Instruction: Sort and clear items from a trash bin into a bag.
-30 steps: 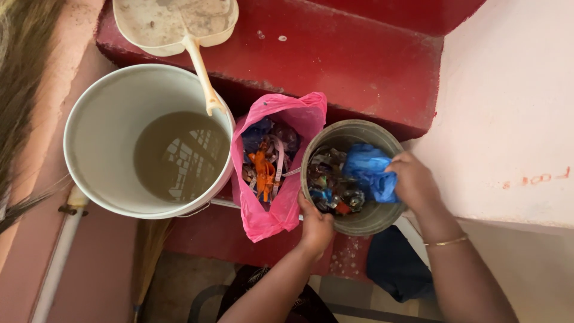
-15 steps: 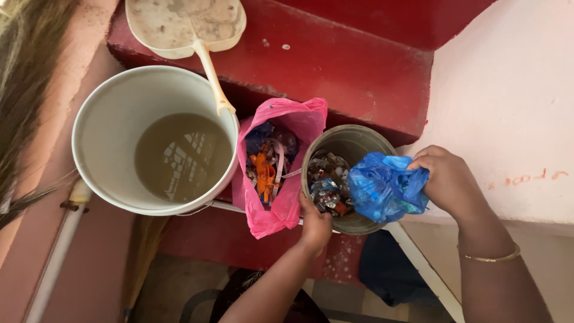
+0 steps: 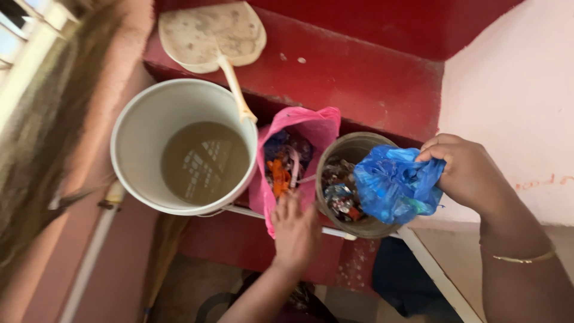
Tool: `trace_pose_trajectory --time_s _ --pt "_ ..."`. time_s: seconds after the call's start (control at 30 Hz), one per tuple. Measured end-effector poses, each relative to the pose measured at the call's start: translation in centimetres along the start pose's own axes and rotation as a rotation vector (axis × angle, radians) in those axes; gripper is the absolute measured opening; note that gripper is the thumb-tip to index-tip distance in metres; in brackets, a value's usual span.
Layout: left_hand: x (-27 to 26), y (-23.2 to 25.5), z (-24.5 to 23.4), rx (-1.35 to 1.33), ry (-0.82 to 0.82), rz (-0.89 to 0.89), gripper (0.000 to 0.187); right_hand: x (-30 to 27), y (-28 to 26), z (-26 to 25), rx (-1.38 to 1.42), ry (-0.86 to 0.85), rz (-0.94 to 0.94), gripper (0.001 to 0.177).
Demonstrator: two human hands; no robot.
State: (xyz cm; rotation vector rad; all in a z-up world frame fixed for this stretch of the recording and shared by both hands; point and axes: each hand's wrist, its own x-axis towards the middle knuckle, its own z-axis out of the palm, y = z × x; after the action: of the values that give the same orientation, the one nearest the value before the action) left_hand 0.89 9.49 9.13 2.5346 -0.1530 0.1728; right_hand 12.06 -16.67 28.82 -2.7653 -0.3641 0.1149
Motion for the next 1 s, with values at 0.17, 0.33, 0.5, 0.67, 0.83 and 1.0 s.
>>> trace_pose_trajectory --time_s 0.17,0.33,0.5,0.67,0.83,1.0 --pt "3.5 -3.1 -4.9 0.013 0.087 -0.217 0.043 2.4 -3.4 -0.3 0.058 0.019 -0.042 0.022" --pt "4.0 -5.2 -5.9 -0.053 0.019 -0.319 0.047 5.8 -5.3 3.6 0.092 0.051 -0.137 0.031" --pt "4.5 -9.0 -1.3 -0.353 -0.012 -0.227 0.082 10.2 -5.9 11.4 0.066 0.112 -0.239 0.036" --pt "4.6 -9.4 -3.5 -0.46 -0.043 -0.245 0.083 10.8 -9.7 14.8 0.172 0.054 -0.144 0.028" --pt "3.8 -10.3 -3.3 -0.502 0.009 -0.147 0.084 11.6 -8.3 19.2 0.366 -0.004 -0.052 0.022" --pt "4.0 -10.4 -3.3 -0.499 0.025 -0.081 0.092 14.9 -0.3 30.7 0.211 0.036 -0.11 0.035"
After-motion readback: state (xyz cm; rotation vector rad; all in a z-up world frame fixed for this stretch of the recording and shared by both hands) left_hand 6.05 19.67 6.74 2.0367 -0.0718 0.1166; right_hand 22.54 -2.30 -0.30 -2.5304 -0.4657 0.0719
